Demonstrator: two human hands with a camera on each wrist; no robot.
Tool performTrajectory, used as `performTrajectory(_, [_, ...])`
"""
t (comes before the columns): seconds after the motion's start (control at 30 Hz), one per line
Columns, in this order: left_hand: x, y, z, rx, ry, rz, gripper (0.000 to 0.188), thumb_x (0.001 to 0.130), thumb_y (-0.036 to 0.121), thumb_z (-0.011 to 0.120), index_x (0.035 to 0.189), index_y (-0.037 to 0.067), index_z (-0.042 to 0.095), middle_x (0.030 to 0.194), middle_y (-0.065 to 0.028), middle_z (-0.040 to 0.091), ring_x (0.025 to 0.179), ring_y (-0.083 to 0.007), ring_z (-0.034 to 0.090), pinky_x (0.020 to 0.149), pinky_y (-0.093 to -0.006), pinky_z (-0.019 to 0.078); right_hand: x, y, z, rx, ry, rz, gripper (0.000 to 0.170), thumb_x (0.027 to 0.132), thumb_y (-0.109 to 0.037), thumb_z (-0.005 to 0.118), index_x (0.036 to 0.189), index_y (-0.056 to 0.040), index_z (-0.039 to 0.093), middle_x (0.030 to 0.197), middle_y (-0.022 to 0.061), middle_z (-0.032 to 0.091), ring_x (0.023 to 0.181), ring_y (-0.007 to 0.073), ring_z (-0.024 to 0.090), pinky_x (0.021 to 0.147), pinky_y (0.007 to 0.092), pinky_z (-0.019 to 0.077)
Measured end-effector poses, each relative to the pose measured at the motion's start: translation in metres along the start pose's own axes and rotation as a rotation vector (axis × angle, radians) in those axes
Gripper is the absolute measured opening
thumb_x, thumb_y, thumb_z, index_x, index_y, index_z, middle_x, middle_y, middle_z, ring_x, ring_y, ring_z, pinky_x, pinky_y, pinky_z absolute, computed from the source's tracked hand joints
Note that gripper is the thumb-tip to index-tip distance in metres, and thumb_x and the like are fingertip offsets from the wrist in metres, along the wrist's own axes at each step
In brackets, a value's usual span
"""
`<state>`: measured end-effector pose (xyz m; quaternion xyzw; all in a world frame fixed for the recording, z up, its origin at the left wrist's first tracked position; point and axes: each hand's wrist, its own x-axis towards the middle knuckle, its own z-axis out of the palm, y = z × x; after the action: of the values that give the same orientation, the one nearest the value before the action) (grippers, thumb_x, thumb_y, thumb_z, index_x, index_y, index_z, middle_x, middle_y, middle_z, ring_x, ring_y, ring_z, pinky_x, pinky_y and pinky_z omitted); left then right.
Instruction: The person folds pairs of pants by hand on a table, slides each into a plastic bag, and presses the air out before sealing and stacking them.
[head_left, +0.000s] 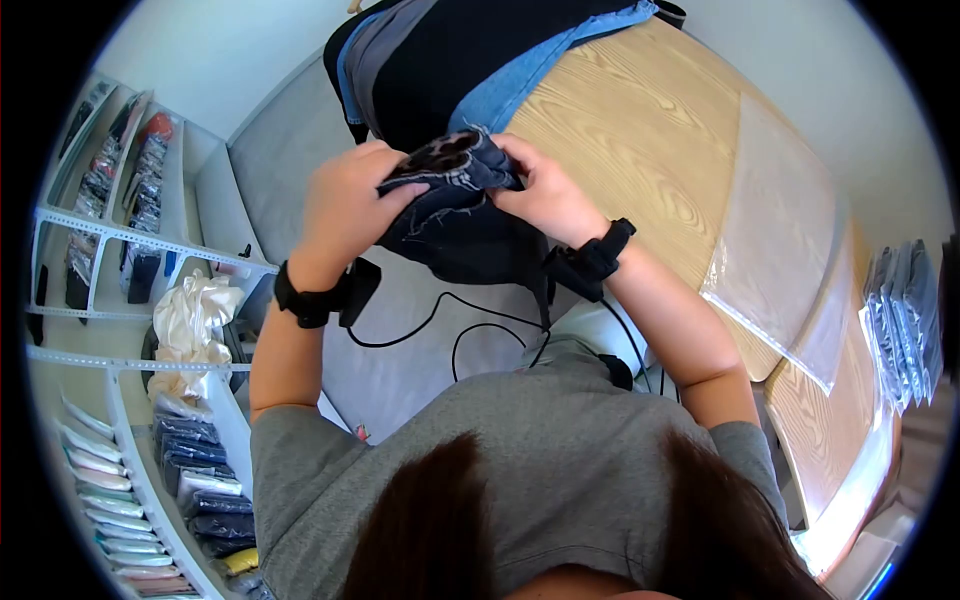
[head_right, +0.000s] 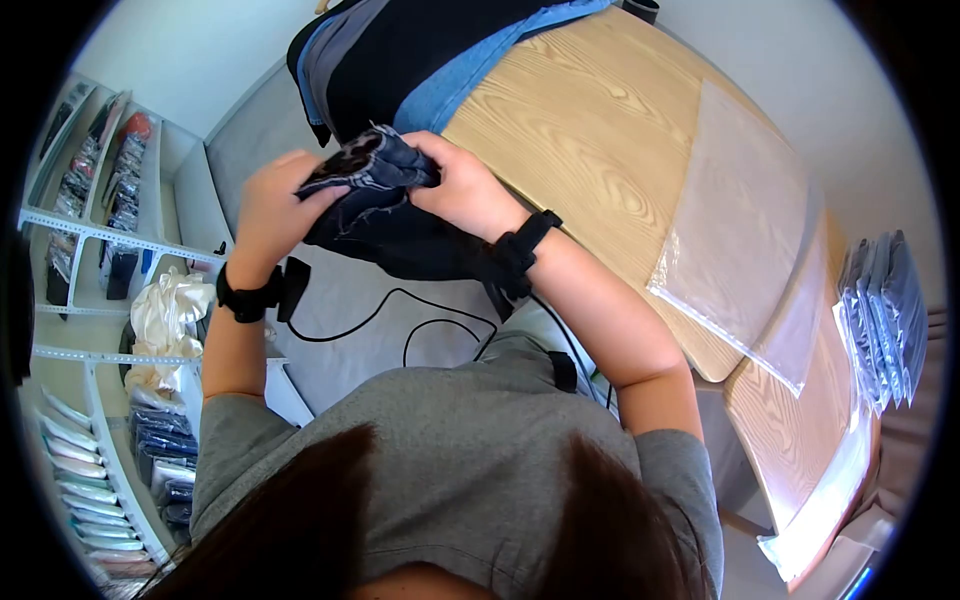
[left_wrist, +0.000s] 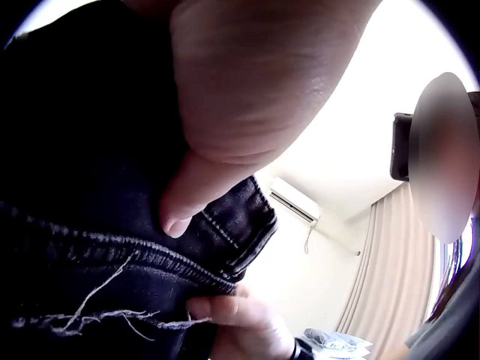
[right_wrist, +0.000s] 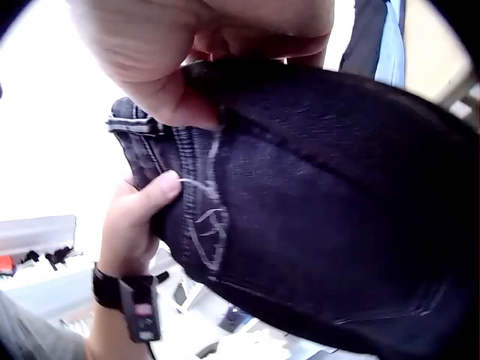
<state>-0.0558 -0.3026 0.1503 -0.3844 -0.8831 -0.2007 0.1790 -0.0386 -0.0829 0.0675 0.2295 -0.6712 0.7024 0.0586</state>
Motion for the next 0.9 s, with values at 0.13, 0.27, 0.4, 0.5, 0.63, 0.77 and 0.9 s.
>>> performTrajectory(0.13, [0.012, 0.007, -0.030, 0.047, 0.069, 0.046, 0.023, 0.069, 0.011, 0.073, 0.086, -0.001, 0.064, 0.076, -0.0144, 0.060, 0.070, -0.0299, 0.059, 0.064, -0.0331, 0.0455, -0.017, 0.021, -0.024, -0.068, 0.041, 0.055, 0.054, 0.075, -0.006, 0.073, 0.124, -0.0073, 0.051, 0.114, 0.0072, 0.060, 0.110, 0.0175, 0.054, 0.098, 0.0341, 0.0386])
performTrajectory(0.27, [0.022, 0.026, -0.071, 0.160, 0.166, 0.103, 0.022, 0.069, 0.012, 0.074, 0.086, 0.001, 0.065, 0.077, -0.0127, 0.063, 0.071, -0.0305, 0.060, 0.065, -0.0333, 0.0469, -0.041, 0.043, -0.021, -0.075, 0.060, 0.201, 0.054, 0.073, -0.006, 0.074, 0.122, -0.0072, 0.052, 0.114, 0.0080, 0.059, 0.110, 0.0192, 0.054, 0.098, 0.0331, 0.0392])
performTrajectory(0.4, [0.013, 0.027, -0.114, 0.316, 0.342, 0.094, 0.029, 0.070, 0.005, 0.075, 0.097, -0.002, 0.065, 0.089, -0.0136, 0.066, 0.079, -0.0245, 0.063, 0.077, -0.0300, 0.0475, -0.054, 0.075, -0.019, -0.184, 0.066, 0.305, 0.061, 0.072, -0.008, 0.076, 0.126, -0.0080, 0.049, 0.120, 0.0117, 0.056, 0.116, 0.0232, 0.051, 0.100, 0.0332, 0.0384])
performTrajectory(0.5, [-0.014, 0.010, -0.151, 0.261, 0.543, -0.023, 0.031, 0.073, 0.003, 0.073, 0.102, -0.004, 0.066, 0.099, -0.0139, 0.067, 0.085, -0.0194, 0.064, 0.082, -0.0295, 0.0482, -0.060, 0.098, -0.018, -0.303, 0.114, 0.297, 0.068, 0.069, -0.010, 0.078, 0.129, -0.0093, 0.046, 0.126, 0.0148, 0.053, 0.121, 0.0281, 0.048, 0.102, 0.0358, 0.0379])
performTrajectory(0.63, [-0.054, 0.013, -0.194, 0.240, 0.958, -0.063, 0.025, 0.072, 0.000, 0.072, 0.094, -0.010, 0.064, 0.090, -0.0144, 0.068, 0.075, -0.0223, 0.065, 0.074, -0.0294, 0.0522, -0.067, 0.127, -0.023, -0.396, 0.085, 0.390, 0.076, 0.065, -0.013, 0.081, 0.131, -0.0132, 0.043, 0.132, 0.0155, 0.049, 0.125, 0.0320, 0.044, 0.103, 0.0376, 0.0366])
performTrajectory(0.77, [-0.128, -0.023, -0.284, 1.116, 0.839, -0.286, 0.021, 0.071, 0.008, 0.075, 0.082, -0.006, 0.065, 0.083, -0.0115, 0.070, 0.069, -0.0190, 0.066, 0.067, -0.0288, 0.0526, -0.083, 0.157, -0.020, -0.479, 0.116, 0.250, 0.059, 0.068, -0.012, 0.079, 0.122, -0.0123, 0.055, 0.120, 0.0152, 0.058, 0.113, 0.0322, 0.053, 0.096, 0.0375, 0.0427])
performTrajectory(0.9, [-0.124, -0.008, -0.274, 0.397, 1.317, -0.279, 0.022, 0.075, 0.016, 0.074, 0.079, -0.004, 0.067, 0.076, -0.0102, 0.069, 0.066, -0.0189, 0.065, 0.062, -0.0309, 0.0517, -0.085, 0.141, -0.018, -0.411, -0.048, 0.303, 0.017, 0.079, -0.011, 0.069, 0.096, -0.0067, 0.069, 0.092, 0.0164, 0.067, 0.086, 0.0335, 0.063, 0.077, 0.0377, 0.0492])
